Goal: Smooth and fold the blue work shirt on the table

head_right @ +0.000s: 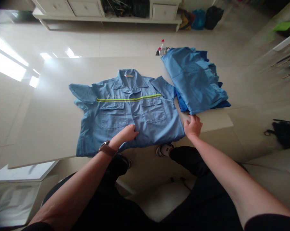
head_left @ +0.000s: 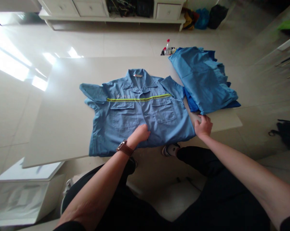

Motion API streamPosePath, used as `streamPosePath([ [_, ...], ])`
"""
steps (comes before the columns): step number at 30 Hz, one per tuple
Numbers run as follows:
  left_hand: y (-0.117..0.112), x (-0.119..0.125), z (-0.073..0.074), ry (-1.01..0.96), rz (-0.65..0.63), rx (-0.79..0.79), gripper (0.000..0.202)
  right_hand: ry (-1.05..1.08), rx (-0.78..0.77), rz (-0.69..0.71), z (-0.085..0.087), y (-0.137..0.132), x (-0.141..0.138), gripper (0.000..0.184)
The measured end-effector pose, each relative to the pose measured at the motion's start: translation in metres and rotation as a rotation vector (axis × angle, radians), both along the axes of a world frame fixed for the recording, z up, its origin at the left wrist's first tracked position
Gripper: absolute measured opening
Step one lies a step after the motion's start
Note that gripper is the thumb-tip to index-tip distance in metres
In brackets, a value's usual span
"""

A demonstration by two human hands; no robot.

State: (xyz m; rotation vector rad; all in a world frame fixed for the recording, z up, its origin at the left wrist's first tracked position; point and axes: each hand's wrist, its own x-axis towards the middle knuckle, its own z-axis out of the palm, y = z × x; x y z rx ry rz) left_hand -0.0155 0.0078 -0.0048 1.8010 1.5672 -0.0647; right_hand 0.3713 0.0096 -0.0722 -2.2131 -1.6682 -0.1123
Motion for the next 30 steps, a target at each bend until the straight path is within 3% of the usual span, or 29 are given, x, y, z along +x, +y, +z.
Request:
streamPosePath([
  [11,-0.0003,0.0027,0.0043,0.119,-0.109,-0.002,0.021,-0.011,-0.003,-0.005,-0.0001,0.0005,-0.0004,0.043],
  [23,-0.0024,0.0060,0.0074,0.121,-0.094,-0.003,0.028,-0.007,-0.020,-0.013,0.0019,-0.0001,-0.0017,0.043],
  [30,-0.0044,0.0058,0.0014,0.117,-0.094,0.052,0.023,0.001,-0.011,-0.015,0.0015,0.0003,-0.0018,0.044],
])
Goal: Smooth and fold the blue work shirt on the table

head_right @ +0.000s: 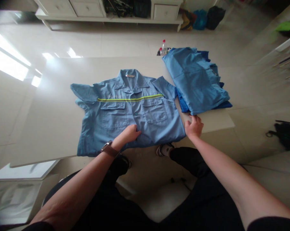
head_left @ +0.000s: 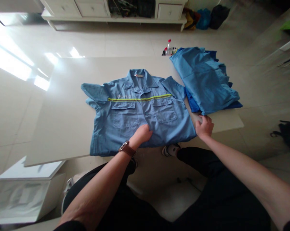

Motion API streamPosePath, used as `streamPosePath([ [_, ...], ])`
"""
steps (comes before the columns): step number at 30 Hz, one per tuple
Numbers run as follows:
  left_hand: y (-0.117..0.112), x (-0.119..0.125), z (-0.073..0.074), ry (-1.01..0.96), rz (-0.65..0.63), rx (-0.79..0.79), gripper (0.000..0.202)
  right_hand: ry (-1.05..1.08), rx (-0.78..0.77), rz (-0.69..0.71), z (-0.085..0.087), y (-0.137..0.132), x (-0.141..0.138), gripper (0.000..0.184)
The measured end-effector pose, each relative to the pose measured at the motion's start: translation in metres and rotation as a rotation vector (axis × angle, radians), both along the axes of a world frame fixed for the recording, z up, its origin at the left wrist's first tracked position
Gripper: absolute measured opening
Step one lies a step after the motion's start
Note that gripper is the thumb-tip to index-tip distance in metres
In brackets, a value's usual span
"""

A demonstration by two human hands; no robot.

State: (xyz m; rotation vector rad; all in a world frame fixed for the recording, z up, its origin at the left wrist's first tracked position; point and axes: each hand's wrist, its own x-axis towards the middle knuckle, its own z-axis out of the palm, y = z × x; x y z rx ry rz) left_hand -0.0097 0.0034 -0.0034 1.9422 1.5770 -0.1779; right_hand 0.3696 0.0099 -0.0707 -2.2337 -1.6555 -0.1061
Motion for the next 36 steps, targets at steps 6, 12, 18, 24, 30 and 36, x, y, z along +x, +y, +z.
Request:
streamPosePath([
  [6,0.0002,-0.0005,-0.0020,-0.007,-0.017,0.005,0.024,0.006,0.015,0.007,-0.0023,0.0004,0.0017,0.043],
  [12,0.0011,-0.0012,-0.0061,-0.007,-0.021,0.009,0.024,0.012,0.014,0.017,-0.0025,0.0009,0.0029,0.043],
  [18,0.0015,-0.0013,-0.0082,-0.008,-0.024,0.009,0.025,0.001,0.006,0.013,-0.0022,0.0007,0.0024,0.043],
  [24,0.0009,-0.0011,-0.0078,-0.008,-0.012,0.003,0.024,-0.021,-0.007,0.011,-0.0014,0.0008,0.0023,0.043],
  [30,0.0007,-0.0016,-0.0074,-0.008,-0.018,0.012,0.024,-0.020,-0.006,0.013,-0.0010,0.0007,0.0026,0.044],
  [36,0.0005,-0.0011,-0.0044,-0.001,-0.014,0.010,0.023,-0.011,0.002,0.008,-0.0012,0.0004,0.0019,0.044],
])
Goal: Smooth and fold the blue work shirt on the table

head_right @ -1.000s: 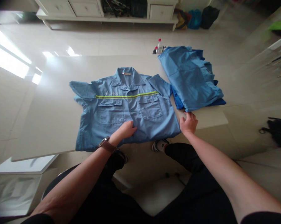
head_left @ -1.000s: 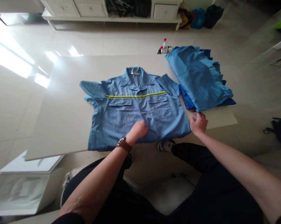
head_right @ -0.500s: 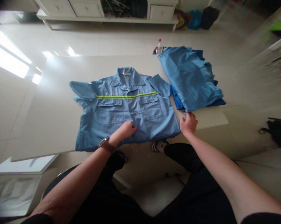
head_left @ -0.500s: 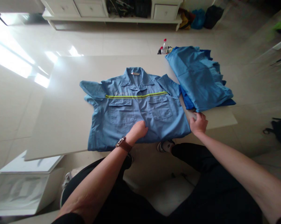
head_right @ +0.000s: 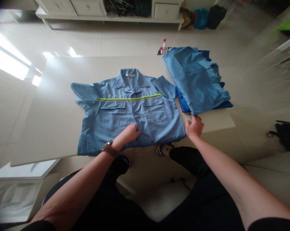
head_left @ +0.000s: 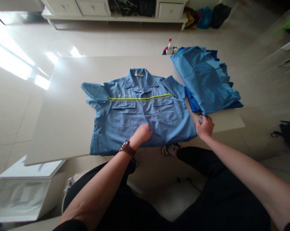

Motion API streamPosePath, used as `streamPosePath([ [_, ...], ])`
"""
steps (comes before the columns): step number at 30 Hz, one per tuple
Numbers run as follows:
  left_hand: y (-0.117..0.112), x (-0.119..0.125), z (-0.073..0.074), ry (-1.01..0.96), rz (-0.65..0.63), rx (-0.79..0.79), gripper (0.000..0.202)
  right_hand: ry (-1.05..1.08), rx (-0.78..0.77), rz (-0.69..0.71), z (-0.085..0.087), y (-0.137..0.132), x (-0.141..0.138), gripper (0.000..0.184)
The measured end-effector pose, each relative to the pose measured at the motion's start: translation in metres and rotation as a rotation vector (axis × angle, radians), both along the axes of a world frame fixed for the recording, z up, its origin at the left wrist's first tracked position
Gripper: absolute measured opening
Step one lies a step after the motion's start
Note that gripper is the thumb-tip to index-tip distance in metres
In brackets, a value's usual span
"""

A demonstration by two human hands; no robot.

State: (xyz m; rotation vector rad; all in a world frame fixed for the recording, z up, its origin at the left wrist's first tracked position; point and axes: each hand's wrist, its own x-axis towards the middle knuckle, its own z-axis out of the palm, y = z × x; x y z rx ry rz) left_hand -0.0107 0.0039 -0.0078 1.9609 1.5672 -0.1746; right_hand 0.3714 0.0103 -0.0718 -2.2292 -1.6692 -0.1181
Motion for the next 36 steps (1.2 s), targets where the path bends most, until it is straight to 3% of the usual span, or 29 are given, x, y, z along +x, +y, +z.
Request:
streamPosePath([
  [36,-0.0001,-0.0006,0.0014,-0.019,0.022,-0.010,0.022,0.019,-0.003,-0.004,-0.0002,-0.0007,-0.0013,0.042],
])
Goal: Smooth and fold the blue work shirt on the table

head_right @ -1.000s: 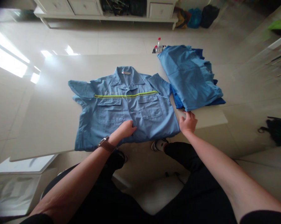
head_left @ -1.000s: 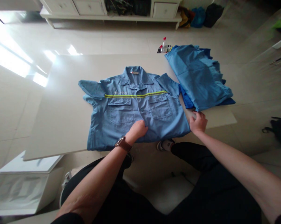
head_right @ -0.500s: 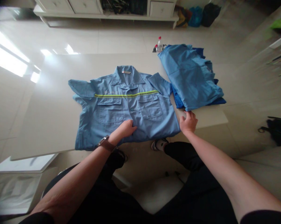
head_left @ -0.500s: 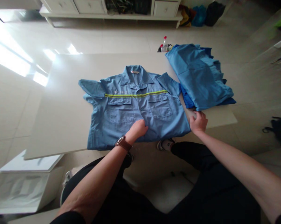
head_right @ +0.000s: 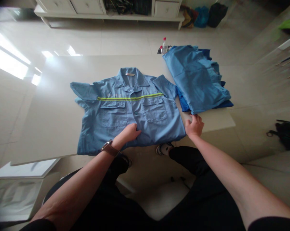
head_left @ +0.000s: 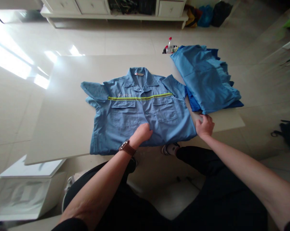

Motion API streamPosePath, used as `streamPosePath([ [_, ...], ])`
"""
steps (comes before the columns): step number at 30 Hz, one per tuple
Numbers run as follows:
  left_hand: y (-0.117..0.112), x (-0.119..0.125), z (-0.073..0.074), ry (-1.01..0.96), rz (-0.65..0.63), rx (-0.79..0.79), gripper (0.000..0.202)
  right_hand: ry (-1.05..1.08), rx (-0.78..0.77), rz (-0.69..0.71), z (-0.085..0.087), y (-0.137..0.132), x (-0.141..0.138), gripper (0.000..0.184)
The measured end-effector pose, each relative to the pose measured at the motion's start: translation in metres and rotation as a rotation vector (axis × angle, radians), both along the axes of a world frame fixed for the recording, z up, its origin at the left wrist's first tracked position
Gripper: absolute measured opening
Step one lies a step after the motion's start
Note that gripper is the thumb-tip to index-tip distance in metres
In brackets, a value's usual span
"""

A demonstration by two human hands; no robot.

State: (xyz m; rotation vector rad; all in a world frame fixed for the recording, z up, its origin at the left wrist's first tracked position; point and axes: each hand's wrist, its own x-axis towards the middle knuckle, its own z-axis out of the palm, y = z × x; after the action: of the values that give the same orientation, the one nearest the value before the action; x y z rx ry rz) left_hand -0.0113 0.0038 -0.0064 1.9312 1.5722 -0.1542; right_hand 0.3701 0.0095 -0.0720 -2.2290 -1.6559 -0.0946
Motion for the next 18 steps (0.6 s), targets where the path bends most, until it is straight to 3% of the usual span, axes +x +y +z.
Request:
streamPosePath([
  [18,-0.0021,-0.0001,-0.0020,0.025,-0.049,0.028,0.025,-0.015,0.008,-0.001,0.0008,-0.0003,-0.0004,0.042],
])
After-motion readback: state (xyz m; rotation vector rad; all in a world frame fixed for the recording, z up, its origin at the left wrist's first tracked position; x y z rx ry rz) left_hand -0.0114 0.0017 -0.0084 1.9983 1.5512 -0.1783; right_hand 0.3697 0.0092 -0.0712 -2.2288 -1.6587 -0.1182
